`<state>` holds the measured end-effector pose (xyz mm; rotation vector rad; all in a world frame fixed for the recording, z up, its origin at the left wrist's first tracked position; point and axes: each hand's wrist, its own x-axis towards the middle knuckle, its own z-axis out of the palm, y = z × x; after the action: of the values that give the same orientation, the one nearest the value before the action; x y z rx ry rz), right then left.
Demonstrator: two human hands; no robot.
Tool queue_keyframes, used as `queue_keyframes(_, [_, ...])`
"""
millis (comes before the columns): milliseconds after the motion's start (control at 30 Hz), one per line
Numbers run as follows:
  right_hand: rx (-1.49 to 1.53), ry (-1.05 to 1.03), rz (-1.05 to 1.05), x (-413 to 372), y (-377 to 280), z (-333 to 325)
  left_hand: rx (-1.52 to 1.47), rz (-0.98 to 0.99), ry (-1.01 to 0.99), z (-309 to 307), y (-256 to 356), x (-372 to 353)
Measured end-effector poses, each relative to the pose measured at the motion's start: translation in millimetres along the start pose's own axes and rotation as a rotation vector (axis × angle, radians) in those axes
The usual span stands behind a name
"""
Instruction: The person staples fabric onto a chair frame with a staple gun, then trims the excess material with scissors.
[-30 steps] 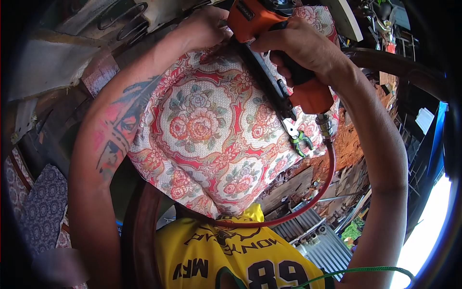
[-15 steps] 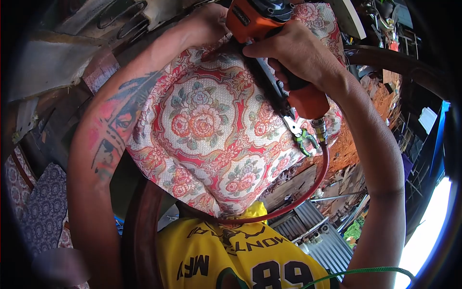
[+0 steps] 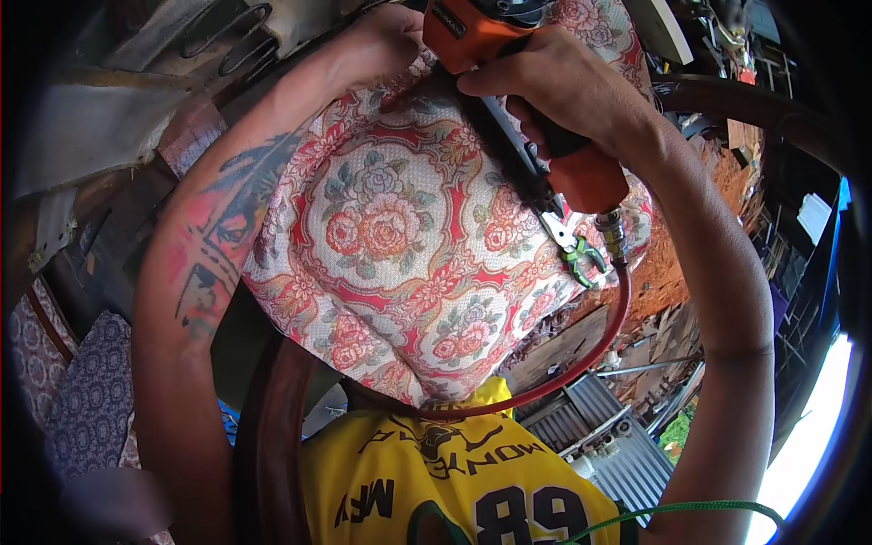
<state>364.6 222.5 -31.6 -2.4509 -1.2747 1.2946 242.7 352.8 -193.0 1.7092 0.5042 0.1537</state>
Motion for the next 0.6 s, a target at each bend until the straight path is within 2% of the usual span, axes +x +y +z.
queue_keyframes(133, [0.082,-0.023,-0.028,2.4,-2.0,-16.5,-0.057,-0.116,-0.027,-1.0,-15.2,4.7])
queue_keyframes(233, [0.132,-0.039,-0.006,3.7,8.1,-22.4,-0.071,-0.053,-0.036,4.0,-19.6,10.0])
queue_keyframes(267, [0.163,-0.039,0.012,2.3,11.0,-23.4,-0.169,0.030,0.075,12.3,-21.4,4.0])
queue_keyframes(300, [0.161,-0.042,0.011,1.2,10.9,-23.2,-0.171,0.028,0.078,10.9,-24.3,6.7])
queue_keyframes(367, [0.198,-0.032,0.014,-0.1,9.6,-21.4,-0.189,-0.095,-0.008,6.3,-29.8,11.1])
queue_keyframes(500, [0.222,-0.038,0.069,3.6,10.9,-23.4,-0.188,-0.001,0.058,7.7,-17.5,4.0])
queue_keyframes(567, [0.216,-0.018,0.069,2.6,10.9,-22.2,-0.257,-0.179,-0.054,4.0,-8.8,1.1])
queue_keyframes(600, [0.214,-0.017,0.067,1.6,8.7,-22.2,-0.257,-0.178,-0.052,3.5,-10.6,1.8])
